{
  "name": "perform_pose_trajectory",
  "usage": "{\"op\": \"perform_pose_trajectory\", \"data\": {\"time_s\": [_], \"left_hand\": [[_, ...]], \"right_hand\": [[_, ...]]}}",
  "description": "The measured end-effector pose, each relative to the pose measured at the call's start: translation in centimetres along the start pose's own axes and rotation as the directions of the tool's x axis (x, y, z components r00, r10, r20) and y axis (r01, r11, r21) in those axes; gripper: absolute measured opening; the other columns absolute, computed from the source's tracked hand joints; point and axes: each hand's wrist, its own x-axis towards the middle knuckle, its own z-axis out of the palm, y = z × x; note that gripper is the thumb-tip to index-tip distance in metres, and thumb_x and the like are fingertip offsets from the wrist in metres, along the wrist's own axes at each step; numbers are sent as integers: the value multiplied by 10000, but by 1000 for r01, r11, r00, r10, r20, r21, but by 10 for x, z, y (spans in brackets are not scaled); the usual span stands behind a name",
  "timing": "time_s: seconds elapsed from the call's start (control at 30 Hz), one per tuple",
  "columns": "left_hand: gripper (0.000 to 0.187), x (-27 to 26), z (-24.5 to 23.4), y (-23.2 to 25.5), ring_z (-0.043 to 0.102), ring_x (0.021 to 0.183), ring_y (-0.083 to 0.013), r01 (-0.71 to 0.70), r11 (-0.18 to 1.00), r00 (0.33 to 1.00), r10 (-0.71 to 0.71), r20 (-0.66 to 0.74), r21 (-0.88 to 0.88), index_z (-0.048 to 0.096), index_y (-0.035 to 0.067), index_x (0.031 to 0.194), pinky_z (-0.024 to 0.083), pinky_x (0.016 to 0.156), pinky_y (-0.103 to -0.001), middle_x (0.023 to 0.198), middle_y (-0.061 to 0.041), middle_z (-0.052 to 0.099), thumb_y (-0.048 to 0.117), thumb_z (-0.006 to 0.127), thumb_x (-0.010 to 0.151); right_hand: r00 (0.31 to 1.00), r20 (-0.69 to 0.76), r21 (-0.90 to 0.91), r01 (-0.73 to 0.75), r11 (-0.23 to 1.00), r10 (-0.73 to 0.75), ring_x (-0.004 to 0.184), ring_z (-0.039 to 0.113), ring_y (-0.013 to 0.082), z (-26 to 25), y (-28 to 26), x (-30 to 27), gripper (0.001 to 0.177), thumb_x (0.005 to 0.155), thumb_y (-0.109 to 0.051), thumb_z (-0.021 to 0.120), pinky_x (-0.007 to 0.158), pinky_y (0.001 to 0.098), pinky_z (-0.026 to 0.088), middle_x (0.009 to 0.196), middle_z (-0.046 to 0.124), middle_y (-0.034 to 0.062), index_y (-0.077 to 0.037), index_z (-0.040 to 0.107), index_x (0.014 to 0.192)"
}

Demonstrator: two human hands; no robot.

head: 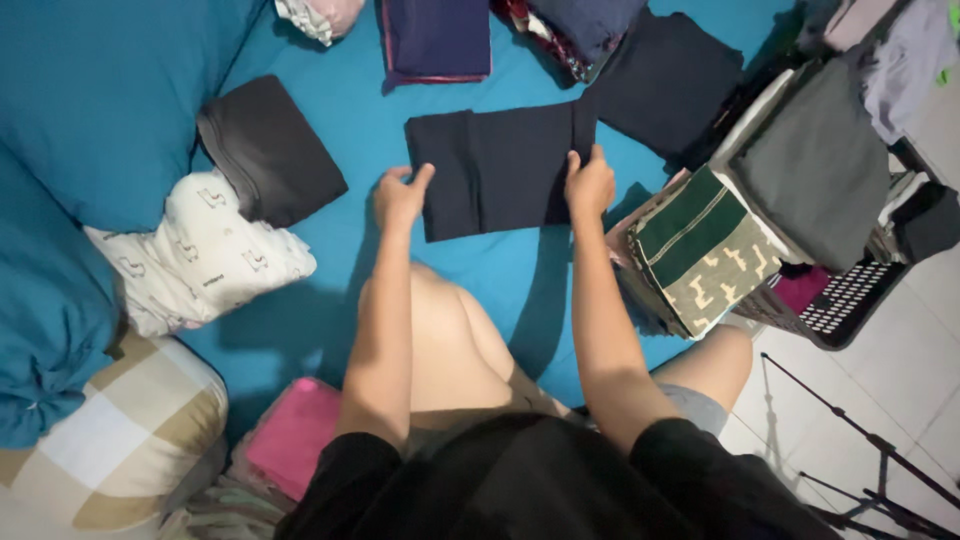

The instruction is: The person sits on a bed and folds various garments, including shirts and pants, into neat stacks. The person then places the folded clothes into a drawer and a laundry basket.

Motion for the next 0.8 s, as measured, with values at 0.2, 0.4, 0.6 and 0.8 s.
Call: {"op": "perform_pose_trajectory", "data": {"time_s": [0.2, 0.4, 0.6, 0.8], "left_hand": [[420, 17, 22, -16, 652, 711, -382, 12, 1000, 995, -11, 95, -10, 660, -1, 787, 518, 710, -487, 745, -187, 691, 378, 819, 870], [316, 3, 10, 0, 667, 836, -385, -44, 999, 998, 44, -55, 6, 678, 3, 911, 519, 769, -475, 887, -195, 705, 286, 813, 867], [643, -45, 24, 67, 357, 1476, -383, -544, 703, 791, 612, -1, 459, 416, 68, 1516, 304, 1184, -534, 1597, -177, 381, 238, 642, 939], [643, -4, 10, 50, 278, 1508, -334, -504, 698, 794, 606, -46, 509, 293, 150, 1579, 218, 1195, -542, 1642, -128, 305, 376, 524, 1024]], "right_hand": [[995, -49, -34, -86, 996, 85, 948, 680, 462, 5, 16, -4, 363, 997, -441, 672, 786, 546, 534, 983, 737, 218, -149, 674, 1213], [986, -163, 28, 43, 999, -37, 1151, 609, 436, -16, 2, -19, 468, 969, -413, 676, 939, 534, 487, 1260, 663, 213, -94, 602, 1303], [784, 72, 242, 586, 773, -617, 1575, 297, 372, 30, -64, -71, 583, 1042, -258, 556, 1293, 539, 207, 1662, 387, 151, -88, 420, 1583], [748, 184, 43, 642, 766, -638, 1549, 238, 365, 42, -66, -48, 680, 1049, -388, 547, 1255, 557, 160, 1656, 301, 183, -47, 323, 1594]]}}
